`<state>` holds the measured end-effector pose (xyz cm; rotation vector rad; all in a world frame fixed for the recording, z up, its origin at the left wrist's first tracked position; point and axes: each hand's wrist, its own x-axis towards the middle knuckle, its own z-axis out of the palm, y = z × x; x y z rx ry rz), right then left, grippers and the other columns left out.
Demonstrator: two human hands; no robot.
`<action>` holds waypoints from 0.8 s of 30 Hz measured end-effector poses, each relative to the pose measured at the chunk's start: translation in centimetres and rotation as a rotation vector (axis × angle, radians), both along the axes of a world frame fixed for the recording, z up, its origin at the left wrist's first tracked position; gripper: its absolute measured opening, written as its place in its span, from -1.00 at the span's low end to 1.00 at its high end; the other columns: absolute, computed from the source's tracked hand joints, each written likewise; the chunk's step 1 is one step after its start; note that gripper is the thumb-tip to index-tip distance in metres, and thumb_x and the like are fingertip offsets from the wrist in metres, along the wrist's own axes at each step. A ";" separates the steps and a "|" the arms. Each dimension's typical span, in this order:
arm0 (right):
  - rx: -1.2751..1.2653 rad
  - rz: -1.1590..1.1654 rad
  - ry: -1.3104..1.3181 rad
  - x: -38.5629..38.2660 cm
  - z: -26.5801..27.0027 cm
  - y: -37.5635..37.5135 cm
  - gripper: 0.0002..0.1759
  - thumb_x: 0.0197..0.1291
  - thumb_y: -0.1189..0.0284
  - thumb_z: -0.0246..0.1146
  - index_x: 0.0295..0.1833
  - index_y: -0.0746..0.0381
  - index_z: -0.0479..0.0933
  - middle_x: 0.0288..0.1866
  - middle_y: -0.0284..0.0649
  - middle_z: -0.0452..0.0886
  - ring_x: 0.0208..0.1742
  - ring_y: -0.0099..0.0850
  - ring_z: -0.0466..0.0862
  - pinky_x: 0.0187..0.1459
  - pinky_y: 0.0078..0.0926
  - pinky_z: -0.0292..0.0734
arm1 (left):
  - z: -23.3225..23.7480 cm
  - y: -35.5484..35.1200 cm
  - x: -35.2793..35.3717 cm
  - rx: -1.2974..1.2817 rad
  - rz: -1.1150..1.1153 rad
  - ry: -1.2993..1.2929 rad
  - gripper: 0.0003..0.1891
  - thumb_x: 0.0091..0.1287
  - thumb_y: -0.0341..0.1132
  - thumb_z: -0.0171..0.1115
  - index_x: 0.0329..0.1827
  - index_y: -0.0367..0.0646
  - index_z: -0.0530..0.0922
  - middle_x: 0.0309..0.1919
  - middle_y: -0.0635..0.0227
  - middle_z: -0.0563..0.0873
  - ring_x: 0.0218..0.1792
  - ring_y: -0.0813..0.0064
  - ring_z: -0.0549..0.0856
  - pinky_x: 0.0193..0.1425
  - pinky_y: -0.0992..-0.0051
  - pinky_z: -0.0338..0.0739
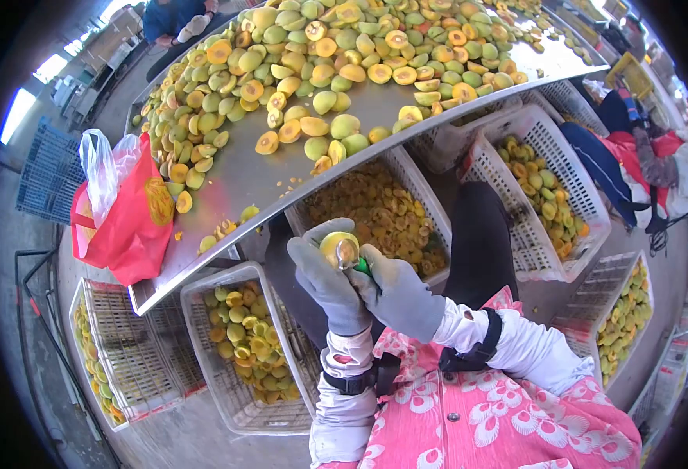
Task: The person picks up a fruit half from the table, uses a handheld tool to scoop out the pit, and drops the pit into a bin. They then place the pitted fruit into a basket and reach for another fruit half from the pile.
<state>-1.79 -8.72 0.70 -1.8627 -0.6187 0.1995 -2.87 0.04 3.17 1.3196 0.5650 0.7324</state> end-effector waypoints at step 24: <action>0.410 0.590 1.701 2.4 3.0 -3.4 -0.59 0.48 -0.05 0.00 -0.27 0.04 0.35 -0.63 -0.57 0.16 -0.67 -0.70 0.13 -0.65 -0.65 0.06 | -0.6 2.4 1.2 0.032 -0.410 0.219 -0.29 0.55 0.13 -0.15 -0.42 -0.33 0.71 -0.58 0.29 0.68 -0.58 0.56 0.56 -0.42 0.56 0.43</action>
